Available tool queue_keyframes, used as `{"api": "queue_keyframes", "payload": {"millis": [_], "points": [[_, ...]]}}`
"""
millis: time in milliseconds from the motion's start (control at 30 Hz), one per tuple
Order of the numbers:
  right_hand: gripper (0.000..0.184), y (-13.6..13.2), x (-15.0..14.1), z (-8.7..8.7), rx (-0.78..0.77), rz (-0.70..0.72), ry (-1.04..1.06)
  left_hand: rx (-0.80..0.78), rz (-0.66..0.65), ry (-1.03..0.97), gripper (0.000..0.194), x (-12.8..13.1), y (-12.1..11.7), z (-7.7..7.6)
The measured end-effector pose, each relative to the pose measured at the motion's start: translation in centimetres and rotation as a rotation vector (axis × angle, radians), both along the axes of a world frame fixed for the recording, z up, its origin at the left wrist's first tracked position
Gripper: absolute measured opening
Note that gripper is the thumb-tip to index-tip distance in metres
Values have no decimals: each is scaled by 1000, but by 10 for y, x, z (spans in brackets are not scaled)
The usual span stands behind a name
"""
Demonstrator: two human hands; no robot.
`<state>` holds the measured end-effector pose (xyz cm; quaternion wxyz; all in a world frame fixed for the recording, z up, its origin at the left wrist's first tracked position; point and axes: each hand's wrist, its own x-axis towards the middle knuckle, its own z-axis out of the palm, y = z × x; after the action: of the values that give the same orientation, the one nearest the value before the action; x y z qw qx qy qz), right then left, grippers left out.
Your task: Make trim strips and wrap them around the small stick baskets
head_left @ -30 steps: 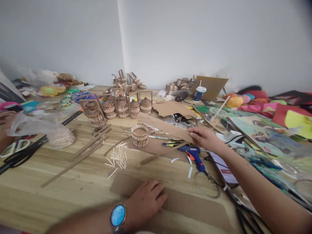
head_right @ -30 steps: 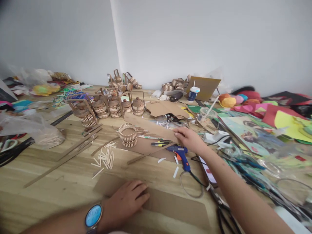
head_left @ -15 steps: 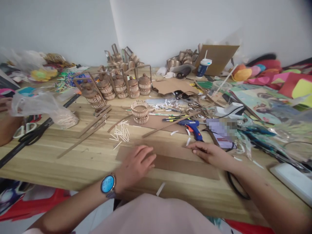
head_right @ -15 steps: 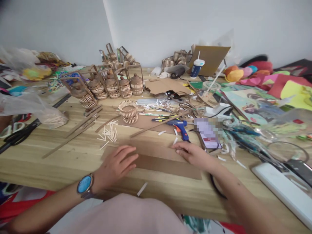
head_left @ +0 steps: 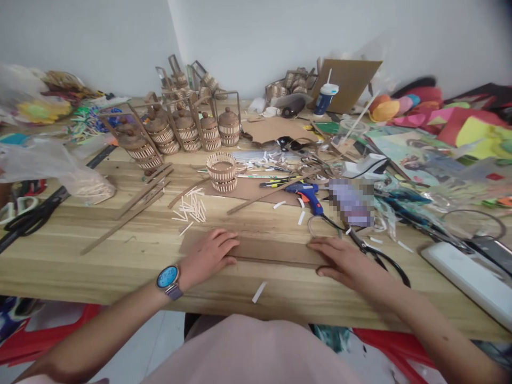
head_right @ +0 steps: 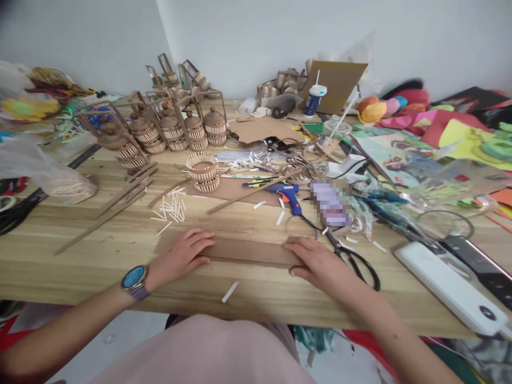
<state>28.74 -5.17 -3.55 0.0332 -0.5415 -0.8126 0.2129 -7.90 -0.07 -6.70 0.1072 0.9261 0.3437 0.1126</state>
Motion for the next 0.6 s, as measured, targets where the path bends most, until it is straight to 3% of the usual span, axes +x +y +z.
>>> {"api": "queue_keyframes", "payload": {"millis": [133, 400, 600], "points": [[36, -7, 5, -3, 46, -20, -5, -11, -1, -12, 28, -4, 2, -3], [36, 12, 12, -7, 90, -33, -1, 8, 36, 6, 27, 9, 14, -4], [38, 11, 8, -4, 95, -23, -38, 59, 10, 3, 27, 6, 14, -6]]}}
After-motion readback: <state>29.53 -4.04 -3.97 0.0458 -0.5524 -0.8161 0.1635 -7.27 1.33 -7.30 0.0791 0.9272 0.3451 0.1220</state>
